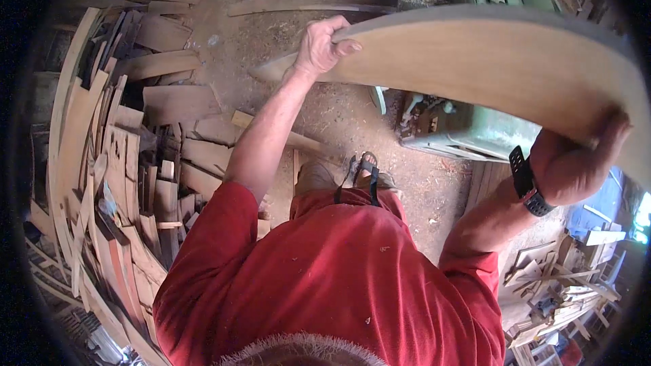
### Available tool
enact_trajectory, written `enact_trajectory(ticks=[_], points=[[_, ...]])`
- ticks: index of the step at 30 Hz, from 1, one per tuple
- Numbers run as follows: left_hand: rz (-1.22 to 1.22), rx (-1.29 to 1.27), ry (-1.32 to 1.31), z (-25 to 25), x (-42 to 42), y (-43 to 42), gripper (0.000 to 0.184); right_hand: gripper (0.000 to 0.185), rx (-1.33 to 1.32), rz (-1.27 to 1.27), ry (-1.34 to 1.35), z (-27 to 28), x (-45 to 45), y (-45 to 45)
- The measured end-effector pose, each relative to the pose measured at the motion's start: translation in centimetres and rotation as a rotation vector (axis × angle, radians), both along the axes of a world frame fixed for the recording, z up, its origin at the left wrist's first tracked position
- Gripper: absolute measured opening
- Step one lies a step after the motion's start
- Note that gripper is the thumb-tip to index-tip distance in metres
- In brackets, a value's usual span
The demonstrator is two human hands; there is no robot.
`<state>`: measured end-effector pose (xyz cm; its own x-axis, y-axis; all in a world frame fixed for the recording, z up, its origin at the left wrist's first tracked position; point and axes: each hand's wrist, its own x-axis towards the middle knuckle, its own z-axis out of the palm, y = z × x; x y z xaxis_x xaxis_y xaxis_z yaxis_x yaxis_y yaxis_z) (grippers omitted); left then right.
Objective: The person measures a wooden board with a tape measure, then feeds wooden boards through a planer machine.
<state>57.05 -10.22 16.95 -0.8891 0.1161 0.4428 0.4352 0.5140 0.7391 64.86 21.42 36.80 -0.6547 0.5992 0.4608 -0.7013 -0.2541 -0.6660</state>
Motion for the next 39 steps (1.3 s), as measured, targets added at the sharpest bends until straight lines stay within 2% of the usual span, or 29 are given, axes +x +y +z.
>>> enact_trajectory(ticks=[1, 2, 3, 4, 6, 7, 8, 9, 10, 12, 14, 15, 18, 20, 21, 22, 24, 25, 28, 30, 32, 33, 34, 35, 36, 38, 39], points=[[0.026, -0.002, 0.012, 0.8, -1.1, -0.6, 0.081, 0.047, 0.046, -0.035, 0.027, 0.8, -1.3, -1.0], [0.049, -0.004, 0.031, 1.6, -2.3, -1.2, 0.081, 0.054, -0.003, 0.379, 0.182, 0.2, -2.6, -0.3], [0.050, -0.035, 0.054, 2.0, -3.6, -1.2, 0.071, 0.061, -0.041, 0.785, 0.340, -1.5, -4.2, 1.6], [0.098, -0.096, 0.114, 2.0, -4.5, -1.2, 0.063, 0.059, -0.017, 0.777, 0.303, -3.3, -5.3, 1.0], [0.146, -0.172, 0.212, 2.5, -6.0, -0.5, 0.045, 0.056, -0.043, 0.443, -0.030, -8.6, -6.4, -4.1], [0.158, -0.116, 0.412, 0.2, -8.2, -0.5, 0.048, 0.055, -0.050, 0.390, -0.151, -10.6, -7.4, -6.3], [0.183, -0.154, 0.369, -0.1, -9.6, -0.2, 0.048, 0.054, -0.051, 0.364, -0.219, -11.6, -8.8, -8.1], [0.062, -0.073, 0.135, 3.8, -9.3, 1.1, 0.049, 0.052, -0.077, 0.330, -0.263, -12.2, -10.1, -9.8], [0.063, -0.086, 0.145, 3.1, -10.4, 1.4, 0.059, 0.054, 0.005, 0.293, -0.235, -11.3, -10.8, -10.8], [0.049, -0.084, 0.111, 2.9, -12.1, 2.2, 0.073, 0.051, -0.176, 0.219, -0.155, -9.6, -12.8, -12.0], [-0.021, 0.009, 0.042, 4.2, -14.0, 2.9, 0.078, 0.052, -0.218, 0.167, -0.119, -10.5, -16.8, -12.0], [-0.054, 0.022, 0.061, 3.6, -15.0, 3.1, 0.078, 0.053, -0.251, 0.083, -0.117, -10.2, -18.4, -12.4], [-0.057, 0.123, 0.108, 3.7, -18.5, 1.7, 0.077, 0.054, -0.215, 0.046, -0.133, -9.3, -22.4, -13.4], [-0.166, 0.168, 0.079, 5.0, -20.6, -0.3, 0.072, 0.055, -0.204, 0.041, -0.129, -8.2, -24.6, -14.8], [-0.251, 0.183, 0.023, 5.3, -21.5, -1.6, 0.063, 0.055, -0.192, 0.035, -0.129, -7.7, -25.5, -15.7], [-0.267, 0.189, 0.012, 4.7, -22.3, -2.7, 0.063, 0.055, -0.181, 0.028, -0.124, -7.1, -26.3, -16.5], [-0.334, 0.288, 0.114, 2.9, -24.3, -5.1, 0.050, 0.058, -0.145, 0.056, -0.170, -6.0, -27.6, -17.5], [-0.408, 0.195, 0.100, 1.5, -24.9, -7.4, 0.045, 0.060, -0.153, 0.057, -0.148, -5.8, -28.4, -18.0], [-0.543, 0.075, -0.032, -6.1, -26.7, -13.9, 0.057, 0.063, -0.197, -0.019, -0.224, -5.5, -30.7, -18.5], [-0.623, 0.014, -0.106, -11.1, -26.5, -17.6, 0.062, 0.070, -0.236, 0.083, -0.182, -6.7, -31.9, -17.5], [-0.582, 0.937, -0.983, -16.2, -26.2, -20.1, 0.066, 0.072, -0.272, 0.071, -0.284, -6.4, -32.0, -17.5], [-0.671, 0.786, -1.101, -16.1, -27.7, -21.5, 0.072, 0.072, -0.281, 0.065, -0.261, -6.1, -31.8, -17.8], [-0.666, 0.786, -1.130, -16.1, -28.6, -21.3, 0.072, 0.071, -0.279, 0.058, -0.234, -5.9, -31.9, -17.6], [-0.723, 0.537, -1.167, -16.4, -29.6, -20.7, 0.074, 0.073, -0.301, 0.015, -0.230, -6.5, -32.3, -16.8], [-0.781, 0.292, -1.181, -17.1, -30.5, -19.8, 0.076, 0.063, -0.320, 0.031, -0.149, -6.2, -32.2, -17.0], [-0.879, -0.008, -1.207, -23.6, -31.5, -16.4, 0.080, 0.048, -0.220, 0.365, -0.022, -9.8, -33.3, -13.9], [-0.868, -0.098, -1.188, -25.4, -31.2, -15.2, 0.080, 0.054, -0.212, 0.493, 0.028, -11.0, -34.0, -12.5]])
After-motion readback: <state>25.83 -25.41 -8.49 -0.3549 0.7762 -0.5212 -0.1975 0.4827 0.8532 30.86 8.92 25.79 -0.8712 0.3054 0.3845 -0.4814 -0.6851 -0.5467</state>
